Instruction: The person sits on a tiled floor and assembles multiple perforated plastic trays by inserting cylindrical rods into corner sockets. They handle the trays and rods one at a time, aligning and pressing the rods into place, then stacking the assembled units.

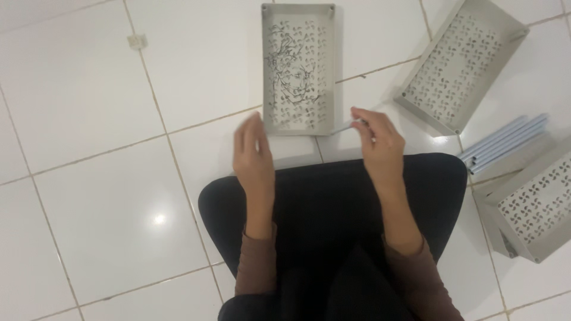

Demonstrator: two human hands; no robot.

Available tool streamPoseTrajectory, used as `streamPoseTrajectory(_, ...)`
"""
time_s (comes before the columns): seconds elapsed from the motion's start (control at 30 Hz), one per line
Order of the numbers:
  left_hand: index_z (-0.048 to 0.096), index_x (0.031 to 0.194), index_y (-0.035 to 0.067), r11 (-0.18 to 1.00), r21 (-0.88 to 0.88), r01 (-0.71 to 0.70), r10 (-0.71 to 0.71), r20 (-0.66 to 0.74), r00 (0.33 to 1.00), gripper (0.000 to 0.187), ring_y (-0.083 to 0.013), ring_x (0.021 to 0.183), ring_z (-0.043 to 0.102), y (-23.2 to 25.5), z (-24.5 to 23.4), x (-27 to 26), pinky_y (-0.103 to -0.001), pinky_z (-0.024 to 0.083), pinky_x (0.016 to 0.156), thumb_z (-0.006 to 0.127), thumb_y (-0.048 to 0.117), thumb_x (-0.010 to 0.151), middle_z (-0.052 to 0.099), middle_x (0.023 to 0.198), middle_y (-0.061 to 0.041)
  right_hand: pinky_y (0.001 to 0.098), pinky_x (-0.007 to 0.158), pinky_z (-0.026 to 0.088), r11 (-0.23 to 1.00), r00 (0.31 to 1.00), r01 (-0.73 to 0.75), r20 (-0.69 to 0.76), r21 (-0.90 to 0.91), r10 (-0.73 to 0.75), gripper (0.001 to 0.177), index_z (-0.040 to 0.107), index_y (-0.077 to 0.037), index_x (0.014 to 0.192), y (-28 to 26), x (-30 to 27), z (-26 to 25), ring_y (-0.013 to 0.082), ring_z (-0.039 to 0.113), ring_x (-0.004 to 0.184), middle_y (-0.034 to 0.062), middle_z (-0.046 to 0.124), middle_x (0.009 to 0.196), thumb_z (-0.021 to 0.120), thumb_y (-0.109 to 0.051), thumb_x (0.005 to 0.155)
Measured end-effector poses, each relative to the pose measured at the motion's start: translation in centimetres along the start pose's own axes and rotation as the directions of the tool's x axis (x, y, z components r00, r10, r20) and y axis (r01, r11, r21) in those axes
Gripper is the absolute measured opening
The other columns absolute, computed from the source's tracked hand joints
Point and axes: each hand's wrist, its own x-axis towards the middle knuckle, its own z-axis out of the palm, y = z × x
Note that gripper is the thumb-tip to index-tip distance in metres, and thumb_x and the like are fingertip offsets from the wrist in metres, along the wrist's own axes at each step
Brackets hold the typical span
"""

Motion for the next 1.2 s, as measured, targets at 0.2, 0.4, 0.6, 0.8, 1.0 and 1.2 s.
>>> streamPoseTrajectory(0.2, 0.044, 0.169, -0.003, 0.966, -0.131, -0.222, 0.233, 0.075, 0.97, 0.061, -0.0436, 0.154, 0.06, 1.0, -0.2, -1.2, -0.046, 0.058, 0.125, 0.062, -0.002, 0.111, 0.055, 0.168, -0.03, 0.0344, 0.084, 0.07, 0.966, 0.979, -0.119, 0.188, 0.231, 0.076, 0.024, 0.079, 0.0, 0.121, -3.1, -3.3, 3.6, 0.0236, 0.085, 0.101, 0.0144, 0.084, 0.114, 0.083, -0.01, 0.101)
streamPoseTrajectory(0.4, 0.049, 0.162, -0.004, 0.927, -0.367, 0.073, -0.004, 0.185, 0.983, 0.061, -0.0336, 0.137, 0.074, 1.4, -1.2, -6.3, -0.04, 0.061, 0.113, 0.07, -0.001, 0.105, 0.072, 0.152, -0.02, 0.0333, 0.098, 0.071, 0.837, 0.908, -0.168, 0.413, 0.52, -0.075, 0.026, 0.072, -0.003, 0.135, -2.2, -4.5, 7.8, 0.0241, 0.085, 0.117, 0.0161, 0.08, 0.13, 0.069, -0.014, 0.112)
streamPoseTrajectory(0.6, 0.078, 0.128, 0.006, 0.961, -0.144, 0.234, -0.2, 0.218, 0.955, 0.02, -0.0217, 0.101, 0.082, -1.6, -2.8, -4.8, -0.035, 0.064, 0.085, 0.075, 0.002, 0.109, 0.085, 0.121, -0.012, 0.0556, 0.13, 0.043, 0.998, 0.815, 0.0, 0.578, 0.069, -0.04, 0.047, 0.062, -0.012, 0.158, 8.8, 2.2, 12.1, 0.0368, 0.057, 0.151, 0.0163, 0.062, 0.163, 0.059, -0.011, 0.11)
streamPoseTrajectory(0.8, 0.075, 0.136, 0.004, 0.961, -0.134, 0.244, -0.23, 0.111, 0.967, 0.024, -0.0207, 0.114, 0.081, -4.7, -2.9, -0.8, -0.032, 0.065, 0.084, 0.069, 0.003, 0.112, 0.082, 0.131, -0.012, 0.067, 0.121, 0.039, 0.845, 0.859, 0.37, 0.488, -0.386, -0.154, 0.045, 0.076, -0.014, 0.14, 17.7, 3.9, 14.1, 0.0409, 0.066, 0.136, 0.0098, 0.077, 0.143, 0.061, 0.002, 0.101)
streamPoseTrajectory(1.0, 0.05, 0.172, 0.007, 0.902, -0.305, 0.305, -0.335, -0.052, 0.941, 0.054, -0.0312, 0.144, 0.068, -9.8, 3.1, 3.6, -0.038, 0.068, 0.108, 0.066, 0.01, 0.121, 0.047, 0.168, -0.022, 0.0508, 0.099, 0.059, 0.862, 0.833, 0.42, 0.499, -0.284, -0.242, 0.035, 0.081, -0.007, 0.133, 16.7, 1.1, 16.7, 0.0371, 0.075, 0.111, 0.0111, 0.082, 0.125, 0.064, -0.003, 0.102)
streamPoseTrajectory(1.2, -0.018, 0.176, -0.005, 0.908, -0.205, 0.366, -0.37, 0.019, 0.929, 0.124, -0.0538, 0.173, -0.001, -10.0, 12.0, -2.2, -0.064, 0.01, 0.142, 0.083, 0.015, 0.107, -0.019, 0.182, -0.035, 0.0485, 0.094, 0.061, 0.876, 0.906, 0.375, 0.322, -0.303, -0.276, 0.029, 0.084, -0.01, 0.121, 18.2, 2.8, 13.8, 0.0357, 0.076, 0.112, 0.0135, 0.081, 0.119, 0.066, -0.006, 0.098)
